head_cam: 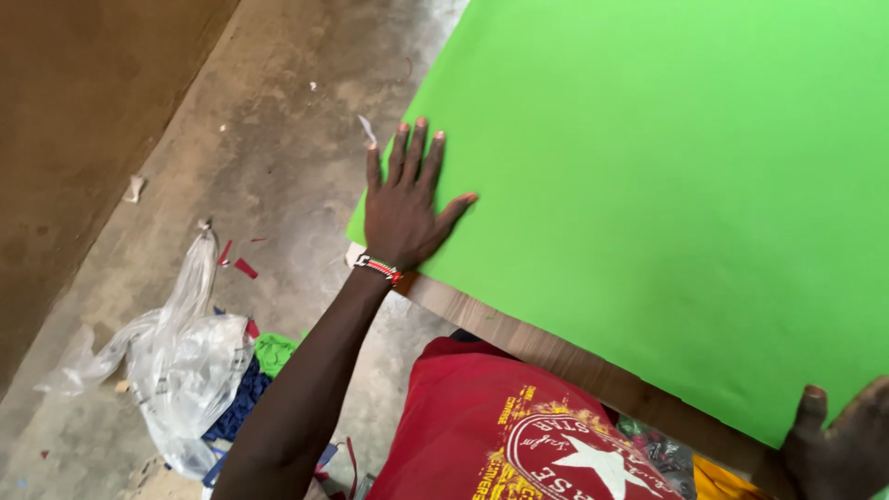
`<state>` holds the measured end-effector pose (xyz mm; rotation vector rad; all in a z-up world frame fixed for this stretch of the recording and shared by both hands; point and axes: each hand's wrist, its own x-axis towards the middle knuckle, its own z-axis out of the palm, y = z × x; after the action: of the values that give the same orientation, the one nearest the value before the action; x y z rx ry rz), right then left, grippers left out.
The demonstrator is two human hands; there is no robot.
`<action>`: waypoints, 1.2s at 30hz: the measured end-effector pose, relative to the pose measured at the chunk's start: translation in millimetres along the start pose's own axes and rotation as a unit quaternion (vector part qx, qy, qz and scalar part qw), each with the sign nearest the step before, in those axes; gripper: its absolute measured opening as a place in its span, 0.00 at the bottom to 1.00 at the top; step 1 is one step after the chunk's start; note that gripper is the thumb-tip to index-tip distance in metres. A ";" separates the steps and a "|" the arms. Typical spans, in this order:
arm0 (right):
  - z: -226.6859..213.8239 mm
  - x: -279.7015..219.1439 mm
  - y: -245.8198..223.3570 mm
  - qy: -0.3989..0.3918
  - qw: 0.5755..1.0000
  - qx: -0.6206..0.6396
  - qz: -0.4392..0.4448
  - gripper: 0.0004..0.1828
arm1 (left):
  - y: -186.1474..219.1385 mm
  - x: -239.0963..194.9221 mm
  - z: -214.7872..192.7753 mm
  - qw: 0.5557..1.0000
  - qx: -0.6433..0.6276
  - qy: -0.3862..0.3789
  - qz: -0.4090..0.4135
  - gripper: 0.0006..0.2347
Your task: Laying out and smoothing layers of green fabric on a cutting table in preparation for cutting.
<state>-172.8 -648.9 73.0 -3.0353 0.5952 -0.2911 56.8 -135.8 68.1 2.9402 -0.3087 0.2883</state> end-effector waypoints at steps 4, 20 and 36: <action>18.4 1.5 30.0 -0.002 0.999 0.035 -0.028 0.57 | -2.2 1.5 1.5 1.000 -0.007 0.013 0.007 0.37; 14.2 10.5 26.0 -0.025 0.999 -0.007 0.035 0.52 | 215.2 147.4 59.1 0.976 -0.113 -0.027 0.183 0.47; 11.2 27.6 47.3 -0.154 0.985 -0.055 0.060 0.53 | 235.0 155.1 78.7 0.964 -0.084 -0.009 0.252 0.49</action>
<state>-163.1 -703.1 63.5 -3.0372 0.7862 0.2211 167.4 -406.3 59.3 2.6531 -1.0331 0.2806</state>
